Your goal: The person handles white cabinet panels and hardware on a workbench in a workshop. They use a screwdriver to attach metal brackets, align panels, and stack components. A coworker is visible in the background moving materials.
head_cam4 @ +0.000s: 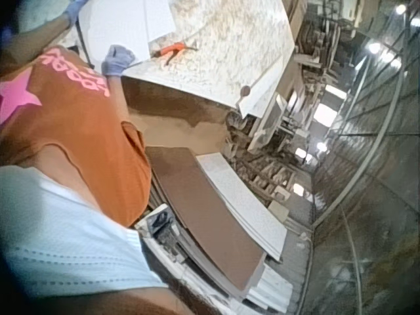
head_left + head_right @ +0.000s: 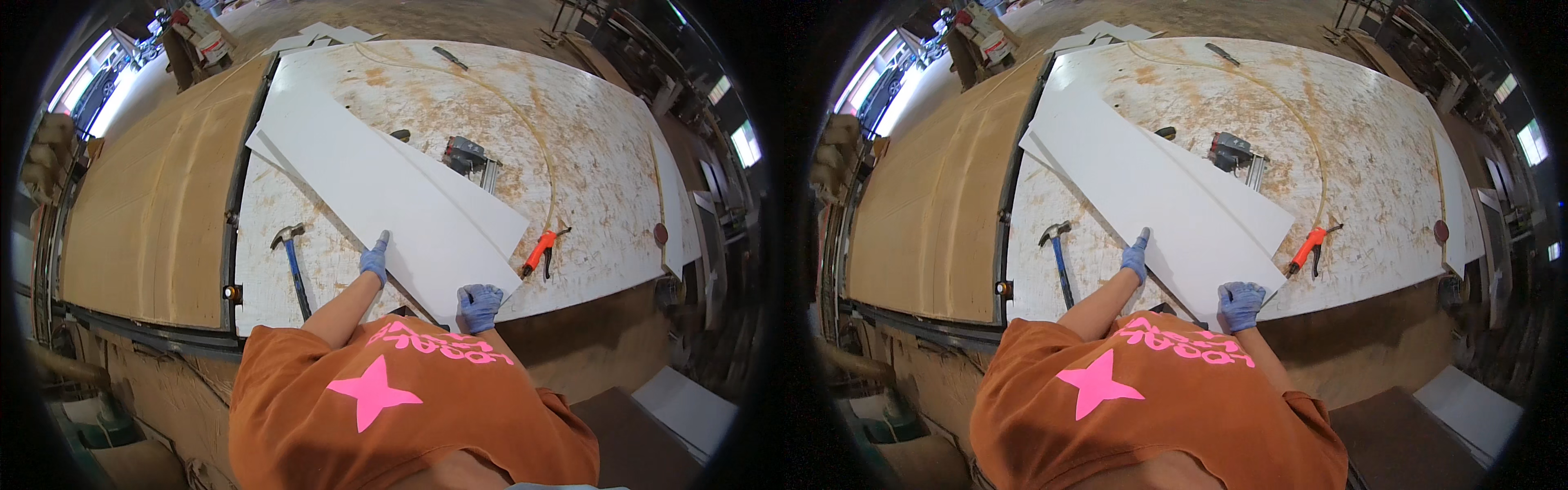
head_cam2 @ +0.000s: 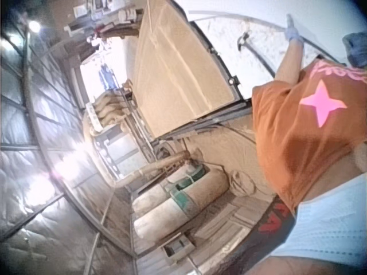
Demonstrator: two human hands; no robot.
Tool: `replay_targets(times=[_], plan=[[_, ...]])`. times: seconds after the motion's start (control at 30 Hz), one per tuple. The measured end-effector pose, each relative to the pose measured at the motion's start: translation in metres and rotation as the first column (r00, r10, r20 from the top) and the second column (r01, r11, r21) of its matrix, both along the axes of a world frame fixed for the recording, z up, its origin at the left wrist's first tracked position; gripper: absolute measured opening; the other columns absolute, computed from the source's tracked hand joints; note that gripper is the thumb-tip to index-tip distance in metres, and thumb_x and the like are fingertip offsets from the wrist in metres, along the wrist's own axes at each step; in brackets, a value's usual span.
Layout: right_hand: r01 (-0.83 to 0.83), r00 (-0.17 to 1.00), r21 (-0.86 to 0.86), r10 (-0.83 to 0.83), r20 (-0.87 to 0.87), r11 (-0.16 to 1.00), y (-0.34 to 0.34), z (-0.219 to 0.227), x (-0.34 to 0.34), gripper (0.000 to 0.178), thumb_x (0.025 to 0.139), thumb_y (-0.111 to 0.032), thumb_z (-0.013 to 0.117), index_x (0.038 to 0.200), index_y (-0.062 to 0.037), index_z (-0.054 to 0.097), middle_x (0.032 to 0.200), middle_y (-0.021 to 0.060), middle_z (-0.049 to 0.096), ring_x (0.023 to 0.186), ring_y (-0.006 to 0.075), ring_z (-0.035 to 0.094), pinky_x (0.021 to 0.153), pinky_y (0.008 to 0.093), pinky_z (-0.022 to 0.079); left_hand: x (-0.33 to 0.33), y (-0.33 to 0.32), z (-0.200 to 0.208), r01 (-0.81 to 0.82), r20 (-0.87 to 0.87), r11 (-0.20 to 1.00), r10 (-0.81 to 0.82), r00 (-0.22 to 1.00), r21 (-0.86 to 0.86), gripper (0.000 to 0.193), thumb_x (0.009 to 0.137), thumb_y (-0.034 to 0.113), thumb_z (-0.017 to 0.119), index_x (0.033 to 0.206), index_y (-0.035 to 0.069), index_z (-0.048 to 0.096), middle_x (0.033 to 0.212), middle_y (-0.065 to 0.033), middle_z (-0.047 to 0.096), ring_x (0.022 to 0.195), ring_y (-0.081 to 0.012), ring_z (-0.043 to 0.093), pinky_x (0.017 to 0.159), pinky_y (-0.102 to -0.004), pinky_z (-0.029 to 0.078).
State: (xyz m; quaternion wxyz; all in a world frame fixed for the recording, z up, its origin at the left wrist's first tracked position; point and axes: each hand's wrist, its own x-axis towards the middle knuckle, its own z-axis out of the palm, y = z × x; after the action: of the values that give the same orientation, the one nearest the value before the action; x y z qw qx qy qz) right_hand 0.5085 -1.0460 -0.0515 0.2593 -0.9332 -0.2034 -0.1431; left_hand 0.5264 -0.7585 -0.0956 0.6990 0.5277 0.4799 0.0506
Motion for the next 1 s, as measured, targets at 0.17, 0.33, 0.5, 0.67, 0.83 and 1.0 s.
replay_targets(times=[0.17, 0.33, 0.5, 0.67, 0.83, 1.0], plan=[[0.177, 0.984, -0.002, -0.177, -0.037, 0.984, 0.005, 0.000, 0.001, 0.018, 0.078, -0.035, 0.062, 0.075, -0.0175, 0.066, 0.075, 0.0052, 0.065, 0.074, 0.0278, 0.058, 0.078, 0.0438, 0.034, 0.005, 0.002, -0.010, -0.039, -0.006, 0.996, 0.039, 0.999, -0.075, 0.095, 0.068, 0.058, 0.075, 0.134, -0.002, 0.043, 0.130, -0.0168, 0.052, 0.113, -0.0290, 0.053, 0.095, -0.0397, 0.044], [-0.035, 0.999, -0.048, 0.035, -0.007, 0.998, 0.000, -0.001, -0.001, 0.017, 0.077, -0.034, 0.061, 0.074, -0.0175, 0.066, 0.076, 0.0052, 0.065, 0.077, 0.0281, 0.058, 0.079, 0.0444, 0.035, 0.003, 0.002, -0.010, -0.014, 0.063, 0.987, 0.025, 0.998, -0.163, 0.098, 0.067, 0.055, 0.078, 0.136, -0.003, 0.038, 0.134, -0.0166, 0.048, 0.116, -0.0289, 0.050, 0.097, -0.0415, 0.043], [0.043, 0.998, -0.010, -0.043, -0.038, 0.999, 0.001, -0.003, -0.003, 0.014, 0.079, -0.031, 0.060, 0.077, -0.0174, 0.064, 0.077, 0.0059, 0.063, 0.078, 0.0293, 0.057, 0.081, 0.0451, 0.034, 0.003, -0.003, 0.006, -0.061, 0.005, 0.995, 0.061, 0.998, -0.079, 0.098, 0.069, 0.053, 0.077, 0.138, -0.003, 0.035, 0.134, -0.0143, 0.048, 0.115, -0.0268, 0.050, 0.096, -0.0400, 0.043], [0.115, 0.993, 0.103, -0.115, -0.006, 0.988, -0.015, -0.021, 0.005, 0.022, 0.079, -0.033, 0.062, 0.091, -0.0138, 0.064, 0.095, 0.0079, 0.062, 0.092, 0.0306, 0.054, 0.086, 0.0465, 0.035, 0.006, -0.002, -0.010, -0.028, 0.114, 0.993, 0.041, 0.993, -0.117, 0.094, 0.071, 0.052, 0.076, 0.137, -0.003, 0.037, 0.132, -0.0131, 0.049, 0.113, -0.0271, 0.051, 0.096, -0.0388, 0.043], [-0.485, 0.851, -0.177, 0.416, -0.319, 0.856, -0.019, 0.001, -0.036, 0.029, 0.080, -0.036, 0.062, 0.101, -0.0152, 0.065, 0.087, 0.0077, 0.064, 0.084, 0.0264, 0.059, 0.095, 0.0446, 0.037, 0.010, 0.009, -0.042, -0.016, 0.161, 0.953, 0.067, 0.985, -0.304, 0.066, 0.079, 0.048, 0.071, 0.128, 0.009, 0.051, 0.125, -0.0111, 0.055, 0.111, -0.0301, 0.052, 0.094, -0.0455, 0.045], [-0.018, 1.000, 0.097, 0.016, 0.019, 0.995, -0.043, 0.058, -0.051, 0.035, 0.074, -0.036, 0.069, 0.100, -0.0117, 0.066, 0.091, 0.0067, 0.064, 0.088, 0.0256, 0.060, 0.087, 0.0405, 0.041, 0.000, 0.012, -0.002, -0.097, 0.093, 0.943, 0.133, 0.987, -0.317, 0.054, 0.080, 0.043, 0.072, 0.120, 0.010, 0.055, 0.113, -0.0094, 0.062, 0.103, -0.0283, 0.058, 0.088, -0.0447, 0.049]])
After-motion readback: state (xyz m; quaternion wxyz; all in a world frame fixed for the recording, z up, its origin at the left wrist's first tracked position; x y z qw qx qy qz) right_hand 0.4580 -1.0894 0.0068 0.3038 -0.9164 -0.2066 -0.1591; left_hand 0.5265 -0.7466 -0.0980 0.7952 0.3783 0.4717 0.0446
